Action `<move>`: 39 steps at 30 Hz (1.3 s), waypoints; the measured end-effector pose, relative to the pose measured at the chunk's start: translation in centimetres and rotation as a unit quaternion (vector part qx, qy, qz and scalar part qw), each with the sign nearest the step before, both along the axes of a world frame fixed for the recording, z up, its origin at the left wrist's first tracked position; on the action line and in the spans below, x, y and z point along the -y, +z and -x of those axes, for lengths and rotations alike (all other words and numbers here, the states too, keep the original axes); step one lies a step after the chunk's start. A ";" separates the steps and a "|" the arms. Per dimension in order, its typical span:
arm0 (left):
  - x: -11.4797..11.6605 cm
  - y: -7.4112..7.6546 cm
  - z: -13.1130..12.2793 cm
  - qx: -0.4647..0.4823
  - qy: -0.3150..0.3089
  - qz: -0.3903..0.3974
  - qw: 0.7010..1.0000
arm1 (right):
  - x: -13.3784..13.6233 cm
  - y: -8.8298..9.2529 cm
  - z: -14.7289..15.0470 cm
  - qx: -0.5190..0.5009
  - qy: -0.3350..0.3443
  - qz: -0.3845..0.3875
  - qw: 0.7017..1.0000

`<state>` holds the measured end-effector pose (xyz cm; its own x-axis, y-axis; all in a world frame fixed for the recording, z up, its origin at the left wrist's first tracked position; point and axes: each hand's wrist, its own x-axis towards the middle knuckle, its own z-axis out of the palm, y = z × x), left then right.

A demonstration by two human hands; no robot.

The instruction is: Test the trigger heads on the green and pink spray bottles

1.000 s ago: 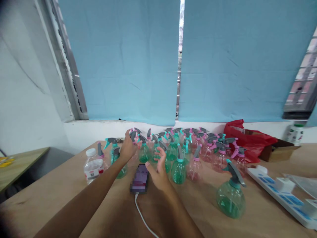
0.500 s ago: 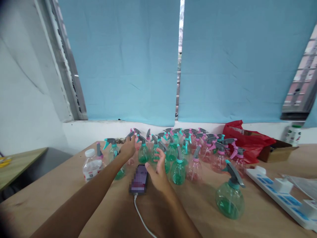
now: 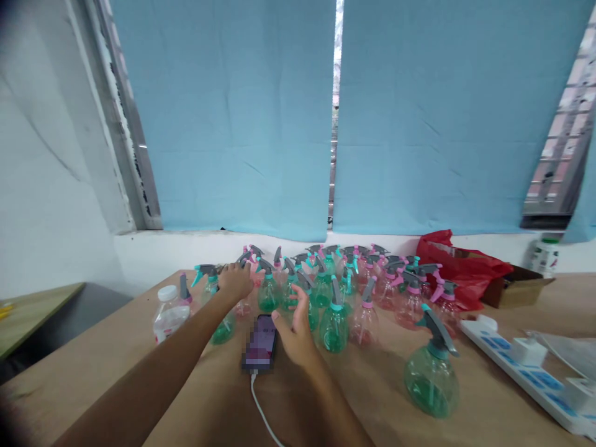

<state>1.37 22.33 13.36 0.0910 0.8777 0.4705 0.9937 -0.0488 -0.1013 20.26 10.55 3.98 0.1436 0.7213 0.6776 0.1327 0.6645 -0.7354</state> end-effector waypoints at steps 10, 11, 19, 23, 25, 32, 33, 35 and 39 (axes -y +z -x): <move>2.7 1.2 -1.9 -0.017 -0.114 -0.088 0.989 | 0.3 0.0 0.3 0.025 -0.012 -0.011 1.000; 3.4 1.1 -2.2 -0.009 -0.147 -0.094 0.985 | 0.3 0.1 0.3 0.027 -0.019 -0.017 0.999; 7.6 -5.6 -2.0 0.173 -0.287 -0.012 0.942 | -0.2 0.6 -0.3 0.027 -0.078 -0.070 0.994; 8.0 -9.1 -0.9 0.276 -0.286 0.008 0.918 | 0.1 1.0 -0.9 0.027 -0.119 -0.099 0.988; 8.1 -9.9 -0.6 0.318 -0.279 0.010 0.906 | 0.5 1.3 -1.6 0.033 -0.155 -0.137 0.978; 8.4 -10.4 -0.3 0.396 -0.258 0.020 0.881 | 1.1 2.7 -8.3 -0.031 -0.423 -0.178 0.888; 8.5 -10.4 -0.3 0.400 -0.254 0.022 0.880 | 0.8 2.6 -9.5 -0.042 -0.452 -0.150 0.878; 8.4 -10.4 -0.3 0.403 -0.250 0.022 0.880 | 0.1 2.2 -11.7 -0.055 -0.496 -0.086 0.862; 8.4 -10.4 -0.3 0.404 -0.254 0.012 0.879 | -1.6 0.4 -14.4 -0.044 -0.536 0.020 0.843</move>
<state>1.63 13.98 2.91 0.1197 0.8306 0.5438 0.5900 -0.5001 0.6339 34.70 12.14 4.36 0.7759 0.1669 0.6084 0.5849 0.1712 -0.7929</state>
